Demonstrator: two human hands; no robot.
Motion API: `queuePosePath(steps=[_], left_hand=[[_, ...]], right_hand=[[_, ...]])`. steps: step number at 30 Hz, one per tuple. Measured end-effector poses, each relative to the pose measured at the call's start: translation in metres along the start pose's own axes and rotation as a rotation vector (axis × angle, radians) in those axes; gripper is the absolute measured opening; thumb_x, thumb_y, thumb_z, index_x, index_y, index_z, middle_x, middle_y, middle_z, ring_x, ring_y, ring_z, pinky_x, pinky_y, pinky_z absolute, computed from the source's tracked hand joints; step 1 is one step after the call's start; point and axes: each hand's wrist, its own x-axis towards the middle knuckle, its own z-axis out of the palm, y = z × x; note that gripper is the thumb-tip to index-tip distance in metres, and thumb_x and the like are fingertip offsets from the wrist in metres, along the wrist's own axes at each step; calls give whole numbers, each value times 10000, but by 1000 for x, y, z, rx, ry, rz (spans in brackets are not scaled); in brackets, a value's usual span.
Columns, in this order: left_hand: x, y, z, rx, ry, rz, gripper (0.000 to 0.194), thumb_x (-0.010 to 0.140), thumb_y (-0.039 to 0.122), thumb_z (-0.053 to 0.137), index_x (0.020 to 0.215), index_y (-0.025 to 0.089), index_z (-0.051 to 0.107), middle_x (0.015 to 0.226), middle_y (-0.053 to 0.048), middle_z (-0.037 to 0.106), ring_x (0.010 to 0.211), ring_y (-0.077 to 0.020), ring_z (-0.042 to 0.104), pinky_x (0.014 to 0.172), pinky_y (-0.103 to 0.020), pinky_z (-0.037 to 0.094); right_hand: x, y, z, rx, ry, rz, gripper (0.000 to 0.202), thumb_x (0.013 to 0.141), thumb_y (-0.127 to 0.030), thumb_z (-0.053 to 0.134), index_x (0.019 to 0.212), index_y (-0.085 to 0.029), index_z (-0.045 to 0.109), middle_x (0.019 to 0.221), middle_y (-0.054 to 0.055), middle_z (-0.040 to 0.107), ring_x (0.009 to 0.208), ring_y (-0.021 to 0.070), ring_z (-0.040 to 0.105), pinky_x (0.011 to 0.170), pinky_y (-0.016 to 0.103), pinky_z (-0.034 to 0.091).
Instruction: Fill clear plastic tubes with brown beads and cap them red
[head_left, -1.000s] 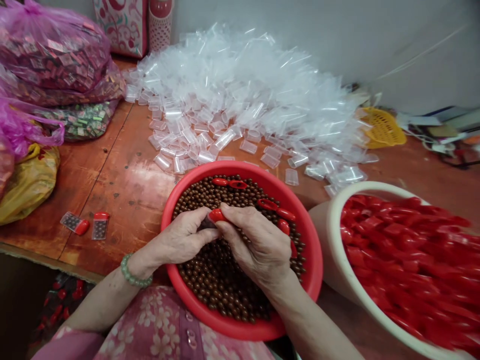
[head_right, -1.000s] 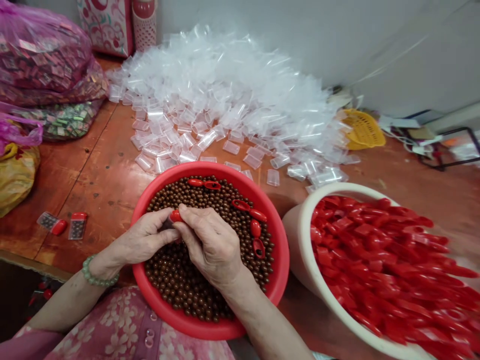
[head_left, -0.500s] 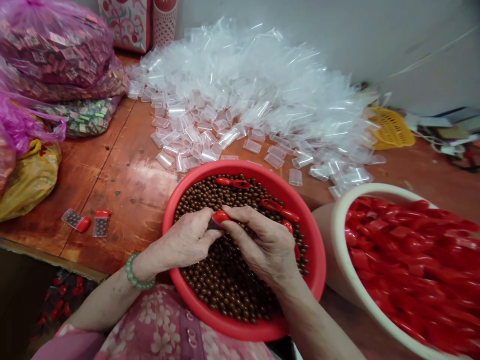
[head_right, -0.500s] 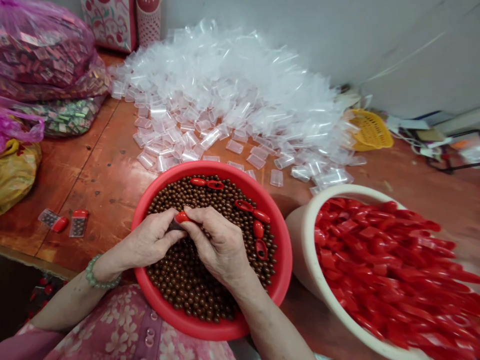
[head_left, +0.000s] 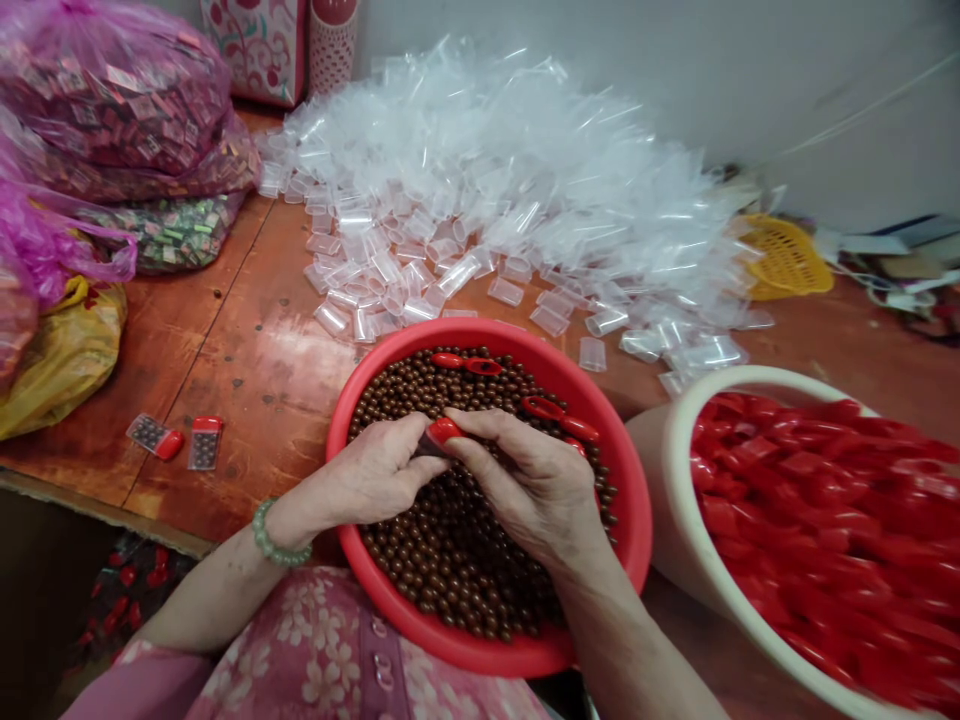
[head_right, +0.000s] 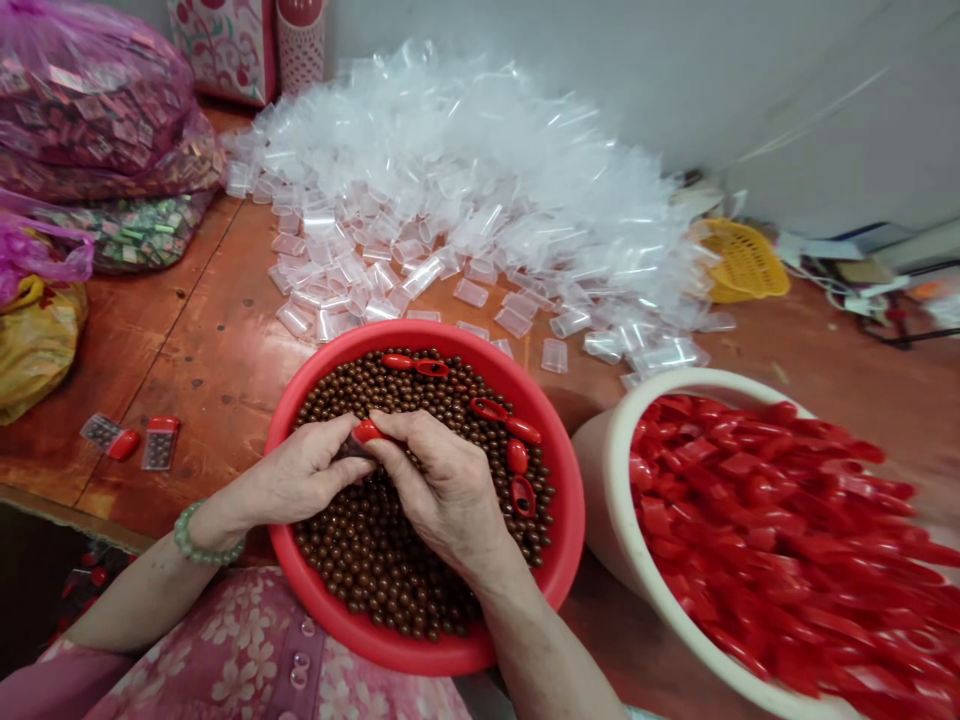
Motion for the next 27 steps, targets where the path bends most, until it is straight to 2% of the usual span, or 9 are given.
queuePosePath(steps=[8,21,24,27], left_hand=[[2,-6,0,-63,-28,-9,180,884,256,527,1024,154,572,1057,-78,662,972,-212,602,911,-385,472],[3,-7,0,-89,0,-43,134,859,215,510,969,157,561,1008,-63,634,924,-198,569,897,-383,458],[4,-6,-1,-224,-8,-82,116,853,241,536,923,154,565,932,-40,618,862,-172,560,819,-333,468],[4,-2,-1,-476,-52,-158,163,861,289,545,931,143,563,802,-12,573,721,-132,546,666,-267,455]], right_hand=[[-3,-1,1,-53,7,20,163,890,-187,614,1034,-210,687,927,39,758,795,177,724,734,303,607],[-4,1,13,-176,88,-158,204,891,-134,591,1074,-219,619,883,52,724,763,188,698,707,325,591],[-6,4,13,-201,10,-195,338,905,-240,592,1234,-187,538,984,108,700,873,233,686,755,378,586],[-9,5,14,-259,-83,-192,676,837,-441,660,1373,-124,398,1121,188,643,1018,317,638,834,481,559]])
